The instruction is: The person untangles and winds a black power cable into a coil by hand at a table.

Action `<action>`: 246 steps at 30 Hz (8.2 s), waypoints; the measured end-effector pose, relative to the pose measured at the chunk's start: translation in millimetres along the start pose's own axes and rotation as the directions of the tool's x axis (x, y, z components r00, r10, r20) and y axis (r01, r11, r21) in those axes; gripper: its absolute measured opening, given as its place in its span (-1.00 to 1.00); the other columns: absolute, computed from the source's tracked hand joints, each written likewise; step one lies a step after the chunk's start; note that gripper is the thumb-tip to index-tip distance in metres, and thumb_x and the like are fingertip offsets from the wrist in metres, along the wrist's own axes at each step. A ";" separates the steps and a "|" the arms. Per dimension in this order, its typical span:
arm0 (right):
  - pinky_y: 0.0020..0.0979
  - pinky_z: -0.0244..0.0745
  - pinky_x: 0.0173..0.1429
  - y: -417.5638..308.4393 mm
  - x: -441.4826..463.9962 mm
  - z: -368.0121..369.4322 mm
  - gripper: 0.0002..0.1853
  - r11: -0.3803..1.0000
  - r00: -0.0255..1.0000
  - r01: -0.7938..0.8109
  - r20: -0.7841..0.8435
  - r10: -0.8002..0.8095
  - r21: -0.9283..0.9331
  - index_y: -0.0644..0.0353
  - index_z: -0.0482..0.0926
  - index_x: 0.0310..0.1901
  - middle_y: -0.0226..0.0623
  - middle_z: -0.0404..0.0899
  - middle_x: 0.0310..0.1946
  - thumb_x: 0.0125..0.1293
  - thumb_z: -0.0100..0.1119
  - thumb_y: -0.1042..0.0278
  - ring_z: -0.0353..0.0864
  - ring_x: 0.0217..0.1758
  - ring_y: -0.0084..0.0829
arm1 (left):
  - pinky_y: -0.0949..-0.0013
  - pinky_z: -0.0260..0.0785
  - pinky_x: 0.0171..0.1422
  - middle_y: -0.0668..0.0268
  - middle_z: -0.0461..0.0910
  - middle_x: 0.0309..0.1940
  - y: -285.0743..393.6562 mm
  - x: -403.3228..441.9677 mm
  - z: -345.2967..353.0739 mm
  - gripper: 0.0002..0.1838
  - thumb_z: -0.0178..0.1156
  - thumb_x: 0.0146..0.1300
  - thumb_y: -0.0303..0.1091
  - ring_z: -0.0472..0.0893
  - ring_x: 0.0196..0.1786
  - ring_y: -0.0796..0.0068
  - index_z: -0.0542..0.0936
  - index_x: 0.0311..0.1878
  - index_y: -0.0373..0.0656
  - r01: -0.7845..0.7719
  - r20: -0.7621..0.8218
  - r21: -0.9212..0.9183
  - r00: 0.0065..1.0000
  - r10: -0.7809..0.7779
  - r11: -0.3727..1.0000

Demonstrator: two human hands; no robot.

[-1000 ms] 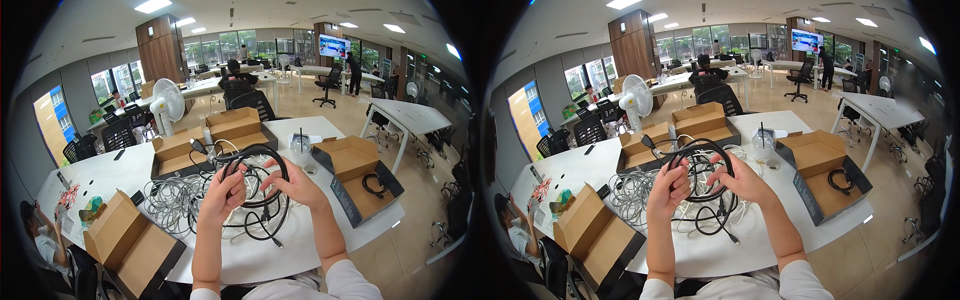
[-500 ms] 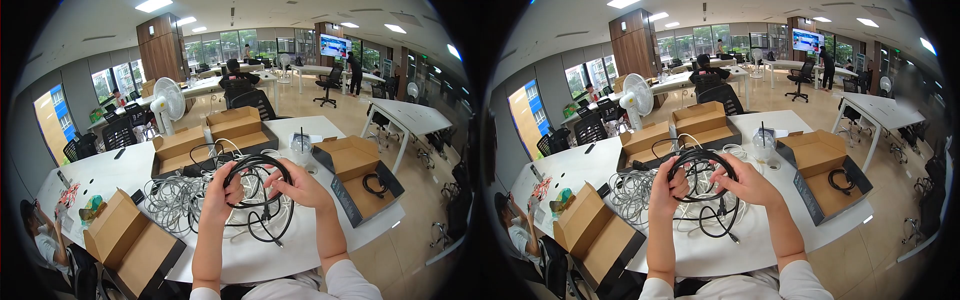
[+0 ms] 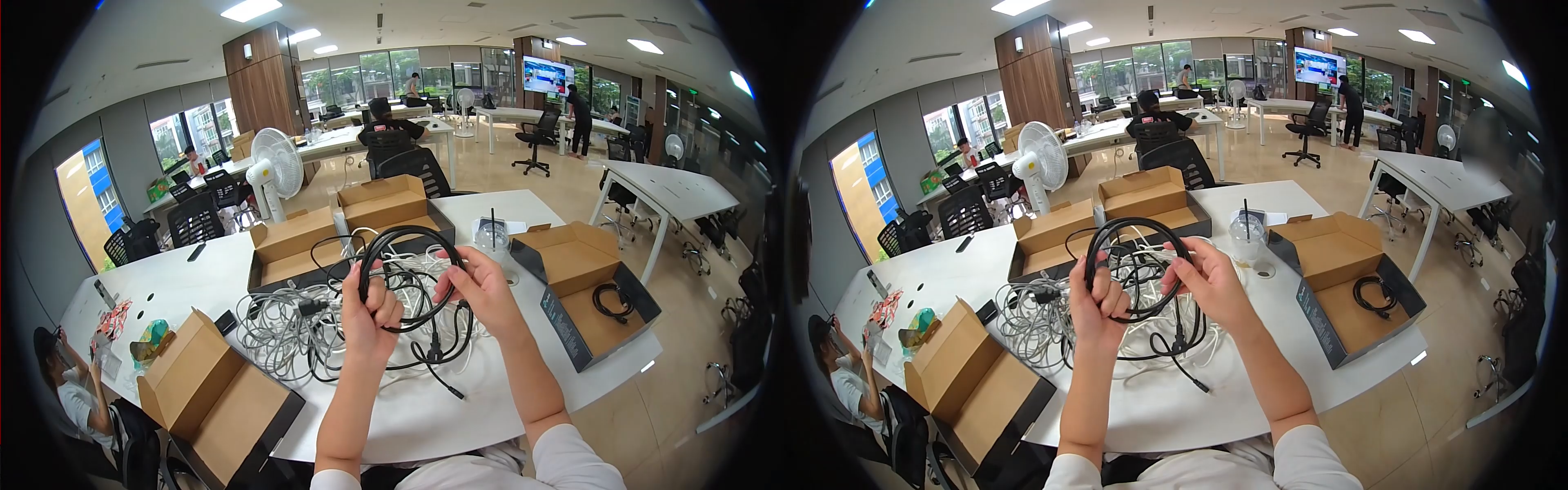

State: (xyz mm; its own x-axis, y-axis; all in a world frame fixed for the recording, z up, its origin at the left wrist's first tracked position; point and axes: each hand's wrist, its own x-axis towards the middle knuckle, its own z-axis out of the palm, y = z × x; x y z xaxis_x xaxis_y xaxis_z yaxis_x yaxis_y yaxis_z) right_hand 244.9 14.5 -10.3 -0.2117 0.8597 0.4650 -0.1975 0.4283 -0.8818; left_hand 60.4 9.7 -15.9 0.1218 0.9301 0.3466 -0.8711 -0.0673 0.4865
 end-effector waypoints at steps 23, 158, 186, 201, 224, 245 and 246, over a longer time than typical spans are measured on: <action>-0.63 -0.05 -0.67 -15.6 -10.7 -12.9 -0.73 0.844 0.798 0.503 -0.477 -0.370 0.187 0.12 0.44 0.04 -0.59 0.09 -0.61 0.55 -0.14 0.15 0.04 -0.67 -0.72 | 0.50 0.21 -0.40 0.41 0.40 -0.64 -31.0 6.7 -16.3 -0.28 -0.37 0.46 0.28 0.36 -0.56 0.60 0.53 -0.35 -0.17 0.003 0.063 0.844 0.992 -0.105 0.537; -0.51 0.51 -0.19 -21.7 -12.4 -18.2 -0.49 0.871 0.981 0.137 0.188 -0.053 -0.471 0.30 0.51 0.10 -0.31 0.59 -0.27 0.19 0.39 0.20 0.51 -0.32 -0.57 | 0.58 -0.17 -0.66 0.60 0.17 -0.67 11.6 -10.8 8.6 -0.72 -0.01 0.49 -0.24 0.06 -0.71 0.81 0.38 -0.39 -0.10 0.069 0.092 0.675 0.980 -0.176 0.735; -0.55 0.34 -0.38 -29.8 -20.6 -36.4 -0.52 0.950 0.911 0.183 0.407 -0.068 -0.251 0.23 0.59 -0.40 -0.46 0.56 -0.56 0.06 0.46 -0.10 0.45 -0.51 -0.63 | 0.60 0.05 -0.54 0.56 0.27 -0.62 -0.2 -33.1 18.0 -0.69 -0.01 0.50 -0.21 0.21 -0.57 0.81 0.39 -0.38 -0.17 -0.225 0.187 0.777 0.974 0.125 0.588; -0.41 0.35 -0.42 6.8 2.4 5.7 -0.82 0.599 0.879 0.306 -0.022 -0.477 -0.740 0.26 0.53 -0.35 -0.26 0.46 -0.53 0.00 0.32 0.52 0.44 -0.54 -0.38 | 0.52 0.08 -0.52 0.49 0.36 -0.62 -16.5 -44.8 35.3 -0.79 0.08 0.42 -0.34 0.26 -0.55 0.74 0.41 -0.34 -0.22 -0.204 0.209 0.837 0.977 0.048 0.509; -0.26 0.42 -0.45 -11.7 -14.1 8.4 -0.73 0.798 0.990 0.073 0.138 0.013 -0.598 0.34 0.32 -0.04 -0.10 0.49 -0.66 0.38 0.06 0.33 0.57 -0.59 -0.17 | 0.60 -0.18 -0.68 0.60 0.13 -0.72 19.5 -29.5 23.9 -0.74 0.03 0.46 -0.18 0.03 -0.73 0.81 0.38 -0.27 -0.17 -0.037 0.126 0.704 0.989 -0.072 0.709; -0.44 0.54 -0.03 -24.2 -16.0 -17.5 -0.51 0.980 0.961 0.038 0.275 0.018 -0.197 0.29 0.31 0.26 -0.20 0.61 -0.12 0.37 0.18 0.34 0.62 -0.12 -0.49 | 0.58 -0.09 -0.58 0.56 0.17 -0.64 21.5 -25.1 20.8 -0.80 0.15 0.23 -0.43 0.12 -0.66 0.77 0.43 -0.11 -0.23 -0.052 0.105 0.520 0.995 -0.003 0.852; -0.47 0.54 -0.06 -30.2 -17.6 -15.5 -0.53 0.985 0.959 -0.007 0.278 0.057 -0.175 0.29 0.32 0.25 -0.22 0.63 -0.16 0.37 0.17 0.35 0.63 -0.17 -0.51 | 0.57 -0.08 -0.58 0.55 0.19 -0.62 20.6 -25.1 22.1 -0.77 0.14 0.18 -0.45 0.13 -0.65 0.76 0.42 -0.09 -0.24 -0.042 0.126 0.498 0.992 -0.024 0.866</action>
State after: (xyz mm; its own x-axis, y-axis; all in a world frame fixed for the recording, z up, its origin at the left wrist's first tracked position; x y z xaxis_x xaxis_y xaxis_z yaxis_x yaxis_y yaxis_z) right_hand 269.4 -9.2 6.8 -0.4807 0.7709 0.4180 -0.0257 0.4641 -0.8854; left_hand 49.9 -23.0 3.2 0.2022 0.8783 0.4332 -0.5229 -0.2772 0.8061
